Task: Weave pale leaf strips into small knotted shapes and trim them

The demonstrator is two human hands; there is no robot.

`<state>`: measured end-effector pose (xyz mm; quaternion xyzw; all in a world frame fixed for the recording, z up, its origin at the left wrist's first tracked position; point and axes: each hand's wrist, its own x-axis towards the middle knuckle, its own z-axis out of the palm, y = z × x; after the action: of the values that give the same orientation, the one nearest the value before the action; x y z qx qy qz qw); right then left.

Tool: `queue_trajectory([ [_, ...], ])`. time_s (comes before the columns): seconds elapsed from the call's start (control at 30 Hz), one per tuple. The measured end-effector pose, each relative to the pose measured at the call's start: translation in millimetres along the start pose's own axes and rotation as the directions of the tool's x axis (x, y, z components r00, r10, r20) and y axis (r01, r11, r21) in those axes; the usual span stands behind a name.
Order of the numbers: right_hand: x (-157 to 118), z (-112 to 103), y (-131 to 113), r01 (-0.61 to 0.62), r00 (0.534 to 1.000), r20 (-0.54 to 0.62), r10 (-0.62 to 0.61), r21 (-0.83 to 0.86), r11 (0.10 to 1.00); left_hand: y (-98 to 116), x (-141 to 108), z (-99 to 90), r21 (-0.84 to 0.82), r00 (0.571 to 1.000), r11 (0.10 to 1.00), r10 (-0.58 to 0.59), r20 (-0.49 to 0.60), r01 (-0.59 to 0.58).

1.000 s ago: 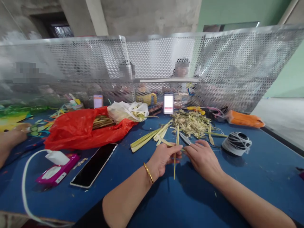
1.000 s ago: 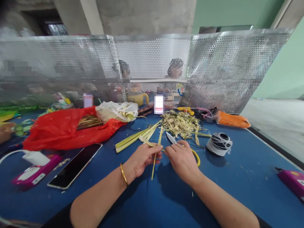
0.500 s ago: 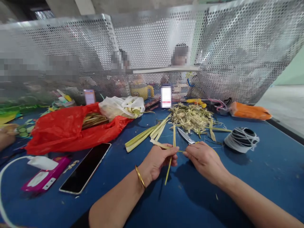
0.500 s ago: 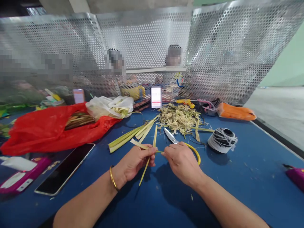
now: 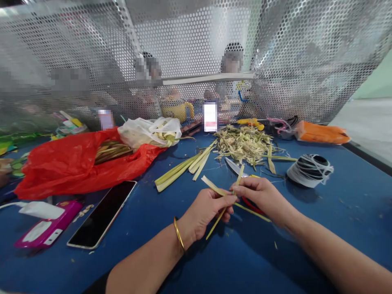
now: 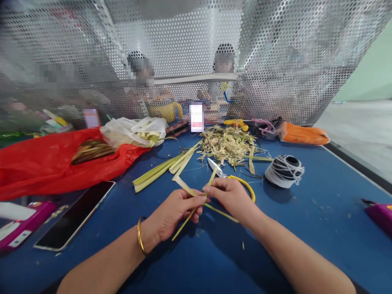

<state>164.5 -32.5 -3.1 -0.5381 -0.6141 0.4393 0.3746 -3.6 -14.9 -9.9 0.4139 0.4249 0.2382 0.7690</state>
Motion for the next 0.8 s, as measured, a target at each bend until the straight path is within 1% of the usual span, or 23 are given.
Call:
queue_trajectory([
  [0.07, -1.5, 7.2, 1.2, -0.089, 0.995, -0.021, 0.093, 0.172, 0.981, -0.3, -0.8, 1.0, 0.038, 1.000, 0.999, 0.003, 0.016, -0.004],
  [0.1, -2.3, 10.7, 2.4, -0.107, 0.991, -0.053, 0.121, 0.214, 0.971, -0.2, -1.2, 1.2, 0.057, 1.000, 0.998, 0.011, 0.024, -0.012],
  [0.13, -2.9, 13.7, 3.9, -0.110, 0.987, -0.091, 0.133, 0.222, 0.969, 0.0, -1.6, 1.4, 0.076, 0.999, 0.997, 0.023, 0.031, -0.025],
  [0.17, -3.2, 15.9, 5.6, -0.100, 0.983, -0.133, 0.128, 0.196, 0.975, 0.1, -2.0, 1.5, 0.096, 0.999, 0.995, 0.038, 0.034, -0.041],
  [0.2, -3.4, 17.1, 7.2, -0.080, 0.980, -0.171, 0.103, 0.135, 0.988, 0.1, -2.2, 1.6, 0.113, 0.998, 0.992, 0.051, 0.032, -0.055],
  [0.27, -3.5, 15.6, 8.8, -0.011, 0.972, -0.235, -0.009, -0.083, 0.996, -0.4, -2.6, 2.0, 0.129, 0.998, 0.989, 0.069, 0.009, -0.069],
  [0.3, -3.9, 13.0, 8.1, 0.035, 0.959, -0.266, -0.096, -0.224, 0.974, -0.9, -2.6, 2.4, 0.127, 0.997, 0.990, 0.071, -0.009, -0.070],
  [0.33, -4.7, 9.7, 6.3, 0.077, 0.934, -0.300, -0.196, -0.366, 0.927, -1.6, -2.6, 3.0, 0.122, 0.997, 0.990, 0.072, -0.026, -0.069],
  [0.37, -6.0, 6.1, 3.6, 0.107, 0.892, -0.337, -0.302, -0.492, 0.864, -2.3, -2.5, 3.6, 0.121, 0.996, 0.990, 0.075, -0.039, -0.070],
  [0.43, -9.6, 0.0, -3.4, 0.150, 0.785, -0.371, -0.497, -0.665, 0.732, -3.9, -2.5, 5.3, 0.146, 0.995, 0.986, 0.091, -0.050, -0.083],
  [0.47, -11.6, -1.6, -6.7, 0.177, 0.744, -0.351, -0.568, -0.716, 0.675, -4.7, -2.6, 6.3, 0.174, 0.993, 0.980, 0.108, -0.047, -0.099],
  [0.5, -13.4, -1.9, -9.4, 0.217, 0.726, -0.307, -0.615, -0.747, 0.628, -5.5, -2.9, 7.4, 0.207, 0.991, 0.971, 0.130, -0.037, -0.120],
  [0.53, -14.8, -1.0, -11.2, 0.265, 0.730, -0.243, -0.639, -0.761, 0.592, -6.3, -3.3, 8.4, 0.243, 0.988, 0.960, 0.152, -0.022, -0.143],
  [0.57, -15.7, 0.9, -12.1, 0.318, 0.753, -0.163, -0.638, -0.759, 0.569, -7.1, -3.9, 9.4, 0.281, 0.986, 0.947, 0.169, -0.009, -0.159],
  [0.6, -16.0, 3.6, -12.0, 0.364, 0.785, -0.083, -0.614, -0.741, 0.565, -7.9, -4.5, 10.3, 0.323, 0.984, 0.931, 0.180, -0.001, -0.170],
  [0.67, -15.1, 9.3, -9.8, 0.415, 0.838, 0.016, -0.546, -0.669, 0.617, -9.5, -5.7, 11.5, 0.408, 0.982, 0.897, 0.190, -0.006, -0.171],
  [0.73, -13.3, 13.6, -6.9, 0.418, 0.867, 0.019, -0.498, -0.570, 0.707, -11.1, -6.2, 12.0, 0.456, 0.979, 0.872, 0.205, -0.013, -0.177],
  [0.8, -12.1, 15.7, -5.4, 0.408, 0.879, -0.026, -0.477, -0.479, 0.777, -12.6, -6.1, 12.5, 0.459, 0.975, 0.867, 0.221, -0.007, -0.193],
])
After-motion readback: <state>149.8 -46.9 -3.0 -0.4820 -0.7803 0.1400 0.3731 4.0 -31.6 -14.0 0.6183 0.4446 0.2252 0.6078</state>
